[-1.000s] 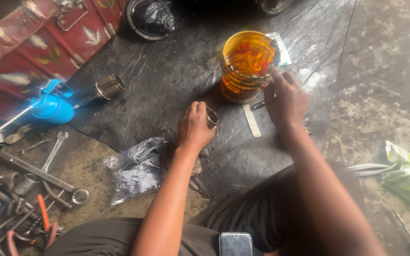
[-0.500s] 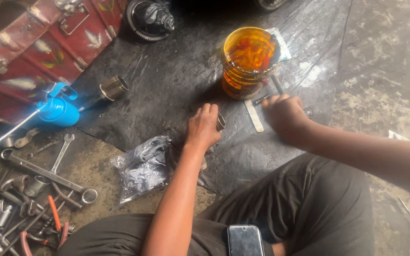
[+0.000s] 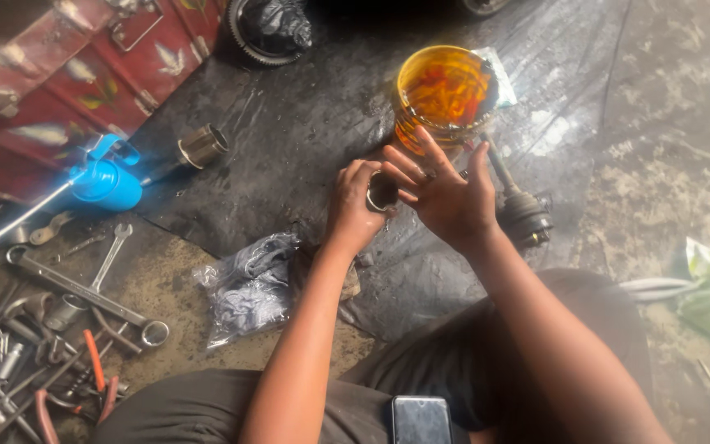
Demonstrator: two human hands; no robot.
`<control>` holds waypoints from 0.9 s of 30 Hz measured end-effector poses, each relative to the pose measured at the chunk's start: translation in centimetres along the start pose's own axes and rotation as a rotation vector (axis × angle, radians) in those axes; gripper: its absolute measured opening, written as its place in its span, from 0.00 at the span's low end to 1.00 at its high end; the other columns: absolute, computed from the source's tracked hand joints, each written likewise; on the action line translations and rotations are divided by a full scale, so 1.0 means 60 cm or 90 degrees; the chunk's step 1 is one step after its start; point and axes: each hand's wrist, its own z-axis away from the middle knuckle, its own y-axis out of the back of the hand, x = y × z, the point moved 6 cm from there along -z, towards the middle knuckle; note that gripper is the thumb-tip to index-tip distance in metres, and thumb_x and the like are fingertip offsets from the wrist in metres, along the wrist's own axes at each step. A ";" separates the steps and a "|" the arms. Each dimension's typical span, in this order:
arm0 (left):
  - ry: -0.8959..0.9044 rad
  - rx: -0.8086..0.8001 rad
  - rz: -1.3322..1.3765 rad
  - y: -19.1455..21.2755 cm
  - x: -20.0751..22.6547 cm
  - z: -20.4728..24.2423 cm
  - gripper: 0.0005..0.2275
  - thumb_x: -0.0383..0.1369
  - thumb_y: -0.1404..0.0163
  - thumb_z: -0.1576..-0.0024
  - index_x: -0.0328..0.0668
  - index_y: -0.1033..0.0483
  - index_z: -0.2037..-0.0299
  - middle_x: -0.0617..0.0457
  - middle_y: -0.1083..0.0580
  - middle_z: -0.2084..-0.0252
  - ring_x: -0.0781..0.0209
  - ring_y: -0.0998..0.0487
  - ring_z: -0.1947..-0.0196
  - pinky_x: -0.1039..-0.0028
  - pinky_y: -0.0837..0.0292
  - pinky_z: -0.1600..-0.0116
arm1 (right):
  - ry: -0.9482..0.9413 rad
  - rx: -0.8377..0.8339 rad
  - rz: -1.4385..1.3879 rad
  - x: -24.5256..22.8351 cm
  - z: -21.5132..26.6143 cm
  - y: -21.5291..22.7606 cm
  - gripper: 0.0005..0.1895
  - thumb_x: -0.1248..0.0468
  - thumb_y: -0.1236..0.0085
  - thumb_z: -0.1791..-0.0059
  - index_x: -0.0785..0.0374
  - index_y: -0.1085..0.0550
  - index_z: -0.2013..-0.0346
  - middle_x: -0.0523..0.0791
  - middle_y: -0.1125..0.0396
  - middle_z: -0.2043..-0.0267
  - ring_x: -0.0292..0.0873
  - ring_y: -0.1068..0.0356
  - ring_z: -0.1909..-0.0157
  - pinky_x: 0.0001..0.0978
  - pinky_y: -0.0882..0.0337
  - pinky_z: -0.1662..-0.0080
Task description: The person applies grease from a yellow bucket onto a metal mechanical component by hand and with a small stick.
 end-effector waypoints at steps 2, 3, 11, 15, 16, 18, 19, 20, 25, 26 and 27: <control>-0.027 0.012 -0.060 0.001 -0.002 0.000 0.33 0.29 0.29 0.68 0.46 0.28 0.49 0.52 0.26 0.48 0.45 0.28 0.44 0.56 0.34 0.40 | 0.020 0.012 0.009 0.007 -0.005 0.011 0.53 0.23 0.80 0.53 0.48 0.50 0.20 0.52 0.46 0.23 0.51 0.48 0.24 0.51 0.60 0.26; -0.039 0.013 -0.091 0.000 -0.007 0.005 0.33 0.30 0.29 0.70 0.46 0.28 0.50 0.52 0.26 0.49 0.45 0.28 0.44 0.54 0.36 0.40 | 0.037 -0.002 0.052 0.011 -0.006 0.014 0.53 0.24 0.80 0.51 0.50 0.50 0.20 0.52 0.46 0.22 0.52 0.49 0.23 0.52 0.62 0.25; 0.117 -0.115 -0.101 -0.020 -0.061 0.019 0.34 0.34 0.28 0.65 0.51 0.30 0.45 0.58 0.25 0.45 0.52 0.28 0.40 0.56 0.40 0.38 | 0.185 -0.096 0.468 0.007 -0.014 0.019 0.52 0.25 0.80 0.48 0.54 0.63 0.20 0.58 0.44 0.23 0.55 0.60 0.15 0.56 0.77 0.23; 0.107 -0.144 -0.117 -0.020 -0.061 0.023 0.35 0.35 0.28 0.65 0.50 0.30 0.45 0.58 0.26 0.45 0.53 0.29 0.40 0.56 0.41 0.37 | 0.155 -0.057 0.535 0.016 -0.017 0.025 0.51 0.27 0.83 0.47 0.57 0.61 0.20 0.57 0.41 0.26 0.53 0.61 0.16 0.56 0.74 0.24; 0.097 -0.143 -0.124 -0.018 -0.062 0.023 0.35 0.35 0.28 0.66 0.50 0.30 0.46 0.58 0.26 0.45 0.53 0.29 0.40 0.56 0.42 0.37 | 0.158 -0.056 0.568 0.017 -0.015 0.025 0.50 0.28 0.83 0.46 0.58 0.61 0.21 0.57 0.41 0.26 0.53 0.61 0.16 0.56 0.72 0.24; 0.075 -0.137 -0.134 -0.017 -0.064 0.022 0.35 0.35 0.27 0.68 0.50 0.29 0.47 0.58 0.25 0.46 0.53 0.30 0.39 0.55 0.44 0.36 | 0.168 -0.054 0.603 0.016 -0.011 0.026 0.47 0.31 0.81 0.44 0.60 0.58 0.21 0.55 0.40 0.26 0.53 0.59 0.17 0.55 0.68 0.23; 0.096 -0.142 -0.109 -0.016 -0.071 0.025 0.34 0.34 0.27 0.68 0.51 0.28 0.48 0.58 0.25 0.46 0.54 0.30 0.38 0.55 0.44 0.35 | 0.176 -0.057 0.602 0.017 -0.010 0.026 0.45 0.32 0.79 0.43 0.61 0.56 0.21 0.55 0.39 0.27 0.53 0.57 0.17 0.55 0.66 0.23; 0.118 -0.147 -0.085 -0.016 -0.079 0.029 0.33 0.33 0.27 0.68 0.51 0.27 0.49 0.59 0.24 0.46 0.55 0.30 0.37 0.55 0.44 0.34 | 0.184 -0.061 0.601 0.016 -0.009 0.027 0.44 0.34 0.78 0.42 0.62 0.53 0.22 0.54 0.39 0.27 0.52 0.56 0.17 0.55 0.64 0.22; 0.093 -0.164 0.060 -0.015 -0.122 0.030 0.34 0.23 0.30 0.69 0.51 0.27 0.48 0.58 0.26 0.41 0.52 0.33 0.34 0.63 0.37 0.31 | 0.157 -0.021 0.839 0.016 -0.015 0.033 0.22 0.54 0.50 0.47 0.52 0.26 0.39 0.49 0.45 0.23 0.53 0.50 0.22 0.54 0.54 0.26; 0.095 -0.166 0.071 -0.016 -0.130 0.028 0.33 0.22 0.31 0.68 0.50 0.27 0.49 0.57 0.26 0.40 0.51 0.33 0.33 0.64 0.36 0.31 | 0.187 -0.027 0.972 0.013 -0.010 0.027 0.20 0.58 0.47 0.50 0.50 0.21 0.44 0.48 0.47 0.22 0.54 0.50 0.23 0.53 0.54 0.26; 0.095 -0.171 0.084 -0.017 -0.133 0.026 0.32 0.20 0.31 0.67 0.50 0.26 0.49 0.57 0.26 0.40 0.51 0.33 0.33 0.65 0.35 0.31 | 0.184 -0.034 1.009 0.016 -0.006 0.022 0.21 0.61 0.47 0.53 0.49 0.20 0.45 0.48 0.48 0.22 0.55 0.51 0.23 0.54 0.56 0.27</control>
